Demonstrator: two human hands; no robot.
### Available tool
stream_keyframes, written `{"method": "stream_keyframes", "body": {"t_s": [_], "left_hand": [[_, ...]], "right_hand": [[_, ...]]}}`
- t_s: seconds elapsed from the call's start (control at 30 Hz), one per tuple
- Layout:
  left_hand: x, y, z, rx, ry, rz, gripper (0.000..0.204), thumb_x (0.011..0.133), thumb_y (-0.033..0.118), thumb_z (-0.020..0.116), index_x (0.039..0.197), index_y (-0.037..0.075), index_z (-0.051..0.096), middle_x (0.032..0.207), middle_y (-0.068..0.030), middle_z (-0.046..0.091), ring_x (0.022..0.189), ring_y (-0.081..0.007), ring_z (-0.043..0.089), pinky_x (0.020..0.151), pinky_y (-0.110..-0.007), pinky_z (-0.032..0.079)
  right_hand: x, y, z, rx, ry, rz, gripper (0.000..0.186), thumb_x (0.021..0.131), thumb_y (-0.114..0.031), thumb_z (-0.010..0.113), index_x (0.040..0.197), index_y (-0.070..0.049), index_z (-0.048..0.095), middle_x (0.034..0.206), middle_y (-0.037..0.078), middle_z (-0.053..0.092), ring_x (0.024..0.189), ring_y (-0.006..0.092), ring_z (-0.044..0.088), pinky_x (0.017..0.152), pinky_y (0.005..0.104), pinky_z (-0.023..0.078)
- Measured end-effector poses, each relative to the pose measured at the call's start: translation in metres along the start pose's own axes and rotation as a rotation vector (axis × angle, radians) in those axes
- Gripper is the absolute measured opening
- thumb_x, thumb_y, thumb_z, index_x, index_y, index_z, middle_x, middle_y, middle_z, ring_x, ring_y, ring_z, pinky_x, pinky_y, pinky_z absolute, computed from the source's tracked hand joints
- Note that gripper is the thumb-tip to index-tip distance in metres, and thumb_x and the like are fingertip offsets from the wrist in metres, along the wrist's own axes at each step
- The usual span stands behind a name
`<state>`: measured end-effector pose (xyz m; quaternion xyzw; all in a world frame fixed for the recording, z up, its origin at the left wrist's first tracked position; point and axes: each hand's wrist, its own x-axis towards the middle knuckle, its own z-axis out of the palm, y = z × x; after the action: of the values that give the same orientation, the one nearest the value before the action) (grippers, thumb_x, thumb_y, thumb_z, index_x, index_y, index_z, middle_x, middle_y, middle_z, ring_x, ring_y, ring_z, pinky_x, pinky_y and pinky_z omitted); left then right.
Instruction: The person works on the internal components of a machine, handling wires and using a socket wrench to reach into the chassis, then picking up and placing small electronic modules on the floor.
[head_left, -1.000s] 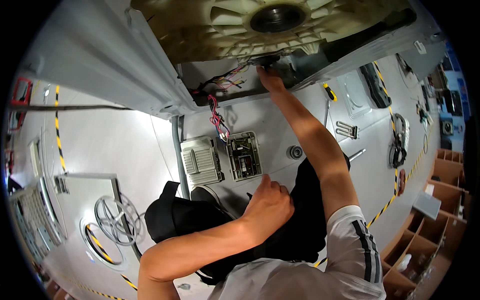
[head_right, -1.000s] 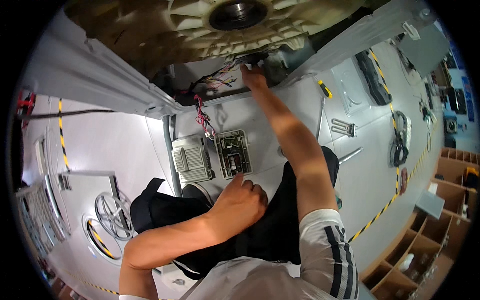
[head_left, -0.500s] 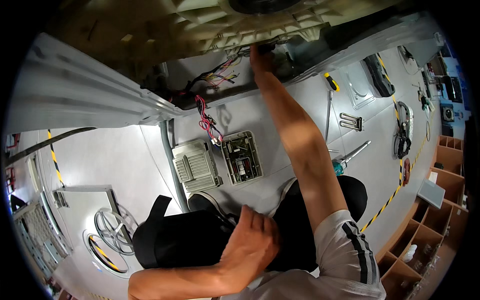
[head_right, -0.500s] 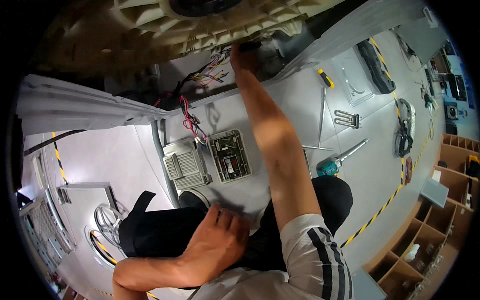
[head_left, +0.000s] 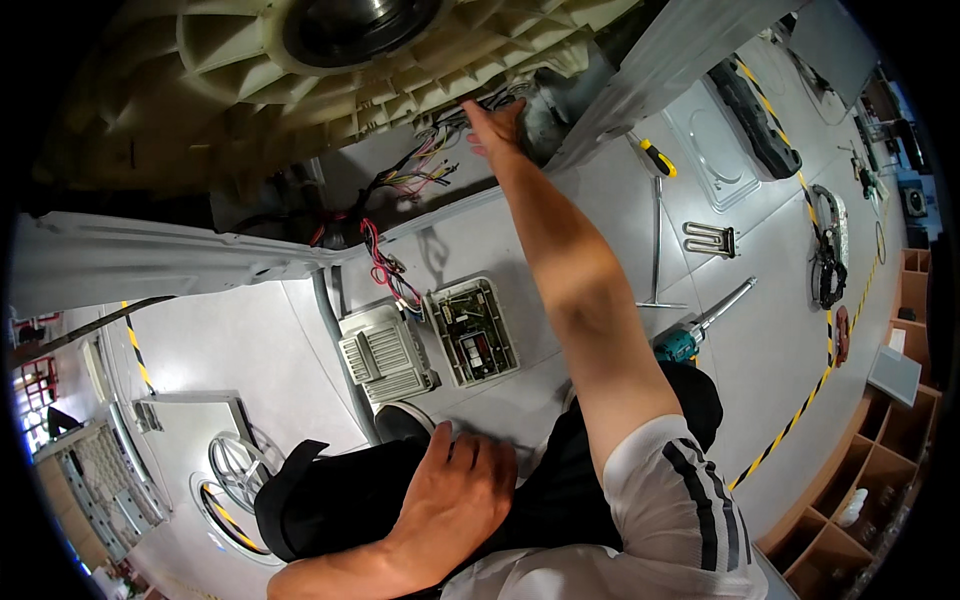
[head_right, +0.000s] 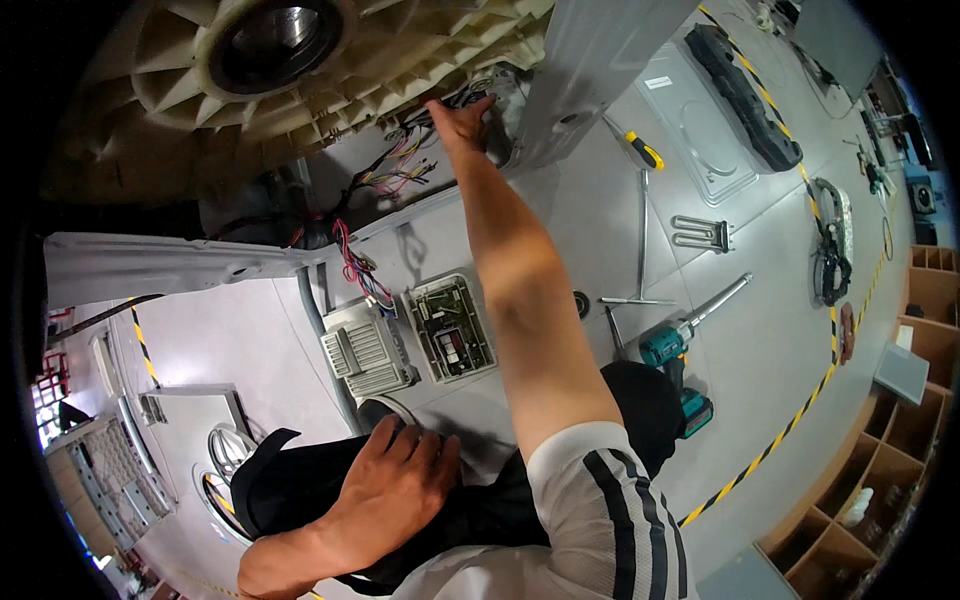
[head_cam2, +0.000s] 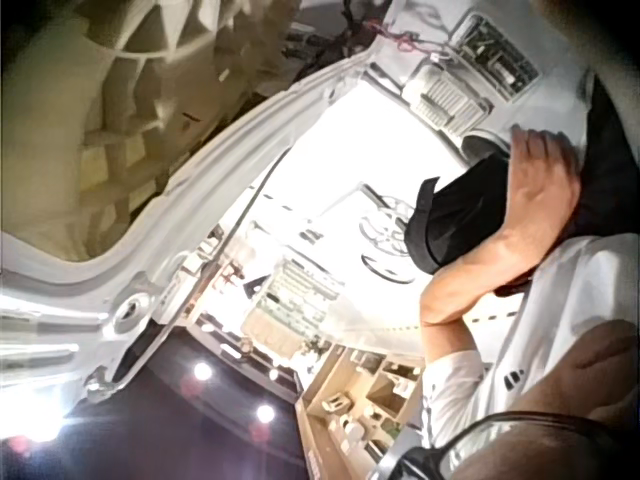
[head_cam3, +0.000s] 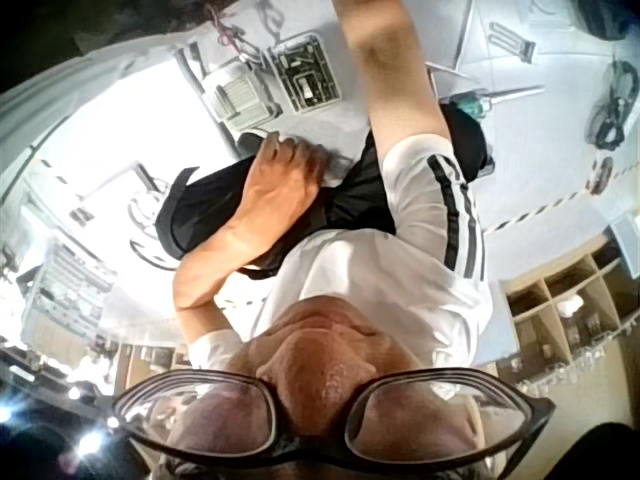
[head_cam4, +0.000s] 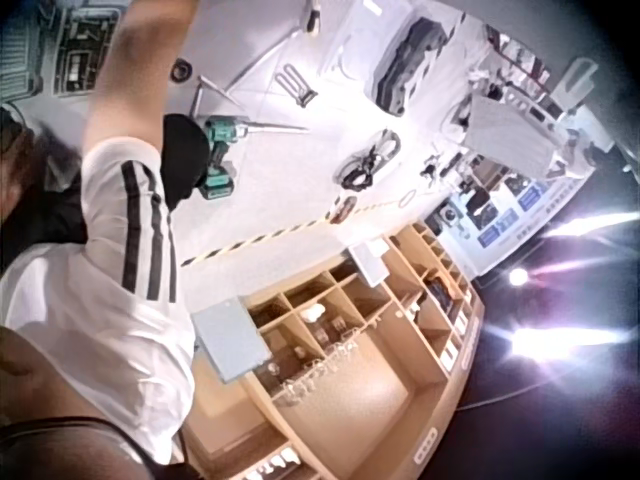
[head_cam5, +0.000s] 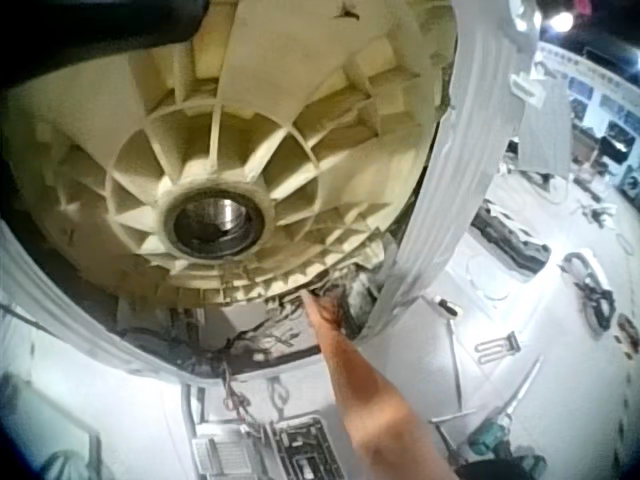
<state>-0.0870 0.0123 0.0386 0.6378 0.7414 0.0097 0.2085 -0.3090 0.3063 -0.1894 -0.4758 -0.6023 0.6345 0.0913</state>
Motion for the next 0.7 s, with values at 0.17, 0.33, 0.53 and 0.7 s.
{"method": "stream_keyframes", "body": {"t_s": [0.17,0.33,0.53,0.7], "left_hand": [[0.001,-0.003,0.006,0.001,0.012,-0.009,0.029,0.076,0.015,0.057,0.100,-0.001,0.061,0.081,-0.0090,0.058,0.079,-0.0201,0.056,0.081,-0.034,0.040],[-0.001,-0.003,0.005,0.008,0.003,-0.026,0.031,0.074,0.015,0.056,0.101,-0.001,0.061,0.082,-0.0089,0.058,0.079,-0.0197,0.056,0.082,-0.034,0.040],[-0.002,-0.001,0.001,-0.001,0.002,-0.021,0.030,0.073,0.013,0.056,0.099,-0.001,0.061,0.080,-0.0083,0.058,0.076,-0.0193,0.055,0.079,-0.033,0.040],[-0.002,0.003,-0.002,0.015,-0.034,-0.020,0.028,0.073,0.013,0.056,0.096,-0.001,0.061,0.077,-0.0075,0.056,0.074,-0.0187,0.054,0.076,-0.032,0.040]], "right_hand": [[0.020,0.012,0.010,0.030,0.001,-0.060,0.112,0.070,-0.038,0.072,0.142,-0.012,-0.010,0.118,0.017,0.052,0.086,0.0268,0.062,0.073,0.0396,0.051],[0.014,0.007,0.012,0.105,-0.006,-0.058,0.107,0.068,-0.032,0.072,0.142,-0.010,-0.001,0.121,0.019,0.048,0.098,0.0300,0.054,0.082,0.0404,0.045],[0.021,0.008,0.019,0.141,0.051,-0.164,0.101,0.068,-0.025,0.071,0.142,-0.003,0.006,0.135,0.026,0.036,0.124,0.0384,0.038,0.103,0.0429,0.031],[0.029,0.012,0.016,0.178,0.096,-0.208,0.095,0.068,-0.024,0.071,0.140,-0.002,0.014,0.133,0.025,0.040,0.122,0.0388,0.040,0.101,0.0423,0.034]]}}
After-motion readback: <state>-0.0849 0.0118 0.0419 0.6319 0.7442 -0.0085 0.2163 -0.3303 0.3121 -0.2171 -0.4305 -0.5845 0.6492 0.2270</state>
